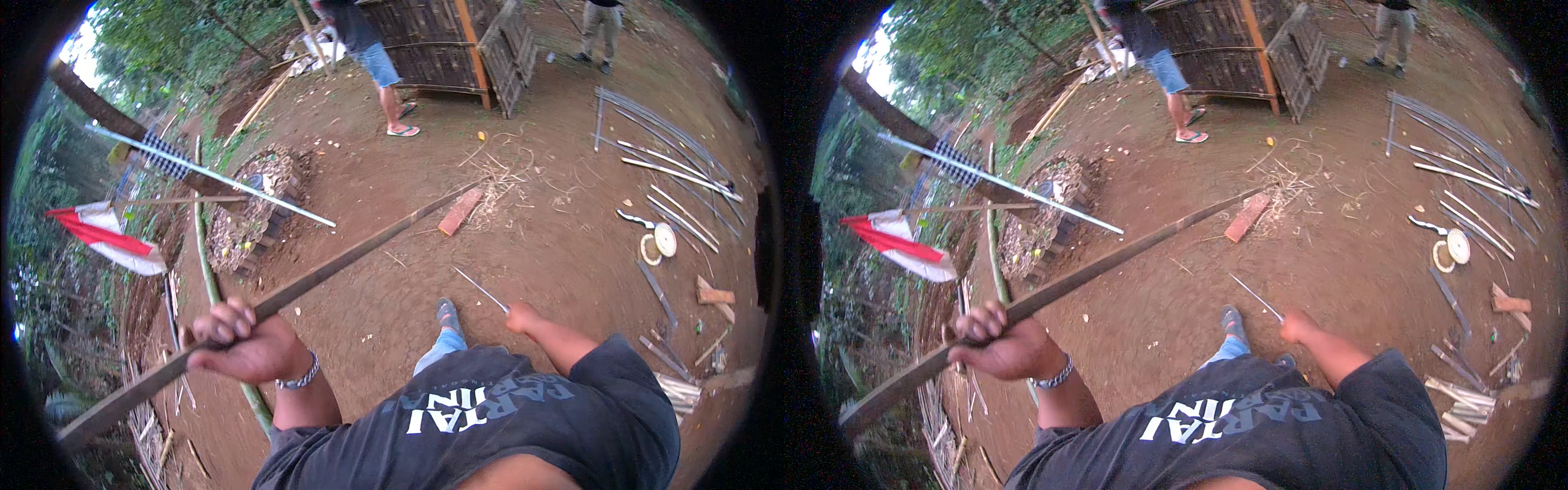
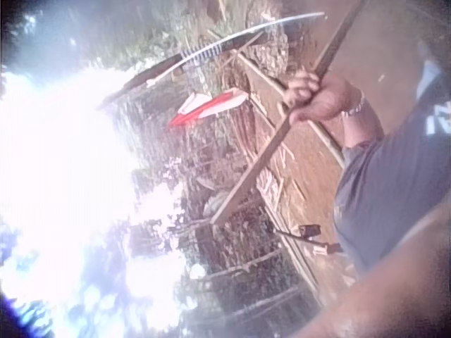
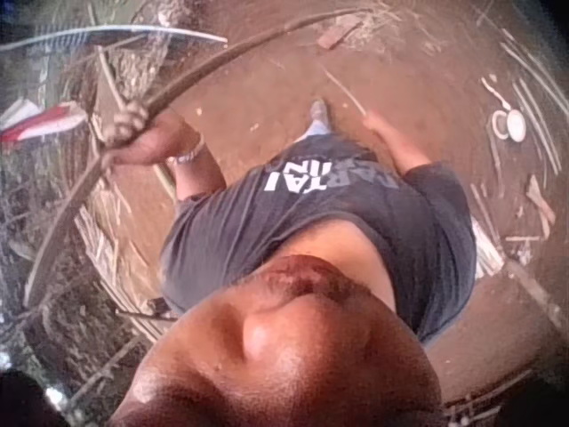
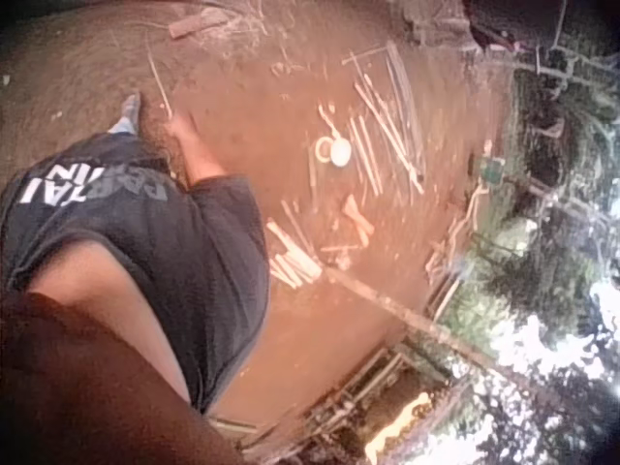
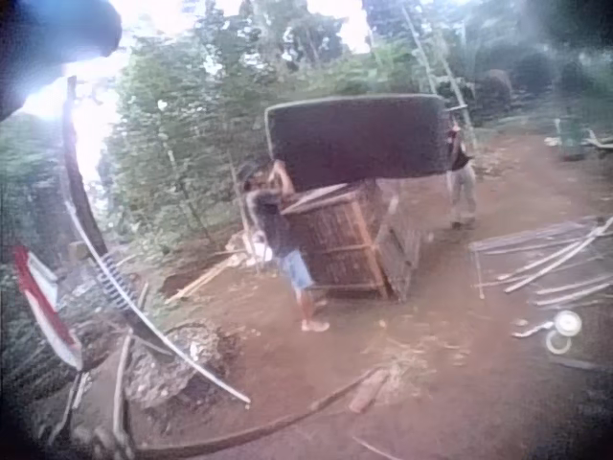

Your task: The person uses a knife to sharpen the end of a long bamboo pole into a point. They repeatedly scrape the bamboo against a sharpening stone on the ground to refine the tip. The person then gathers a bundle of wood shavings and carries them to a fire pit where another person is tending a fire.

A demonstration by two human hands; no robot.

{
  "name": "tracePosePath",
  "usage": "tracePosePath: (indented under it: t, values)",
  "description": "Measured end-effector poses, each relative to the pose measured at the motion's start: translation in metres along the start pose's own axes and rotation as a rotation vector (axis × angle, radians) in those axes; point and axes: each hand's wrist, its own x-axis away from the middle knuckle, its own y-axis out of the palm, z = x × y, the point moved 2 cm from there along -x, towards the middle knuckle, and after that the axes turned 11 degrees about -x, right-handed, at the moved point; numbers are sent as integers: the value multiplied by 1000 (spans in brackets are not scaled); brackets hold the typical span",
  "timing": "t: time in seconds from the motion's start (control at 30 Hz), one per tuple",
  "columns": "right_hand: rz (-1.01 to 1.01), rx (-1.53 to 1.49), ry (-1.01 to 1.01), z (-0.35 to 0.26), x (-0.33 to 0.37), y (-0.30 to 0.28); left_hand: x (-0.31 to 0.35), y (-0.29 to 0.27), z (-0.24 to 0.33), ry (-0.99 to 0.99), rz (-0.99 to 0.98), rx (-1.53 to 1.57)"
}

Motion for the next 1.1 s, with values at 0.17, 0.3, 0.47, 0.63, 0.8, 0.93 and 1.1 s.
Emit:
tracePosePath:
  t: [0.17, 0.3, 0.47, 0.63, 0.8, 0.93, 1.1]
  values:
    - [-161, 191, 104, 115, 27, 52, -43, -1, -24, -37, 80, -55]
    - [-186, 170, 340, 156, 80, 53, -61, -26, -38, -87, 134, -18]
    - [-176, 211, 415, 218, 91, 71, -70, -48, -42, -80, 174, -1]
    - [-135, 272, 402, 303, 69, 101, -70, -43, -45, -67, 185, 74]
    - [-107, 195, 387, 271, 53, 96, -69, -56, -41, -106, 197, 77]
    - [1, 87, 409, 260, 49, 92, -69, -50, -47, -134, 178, 109]
    - [-20, -65, 536, 184, 67, 74, -62, -66, -35, -181, 212, 60]
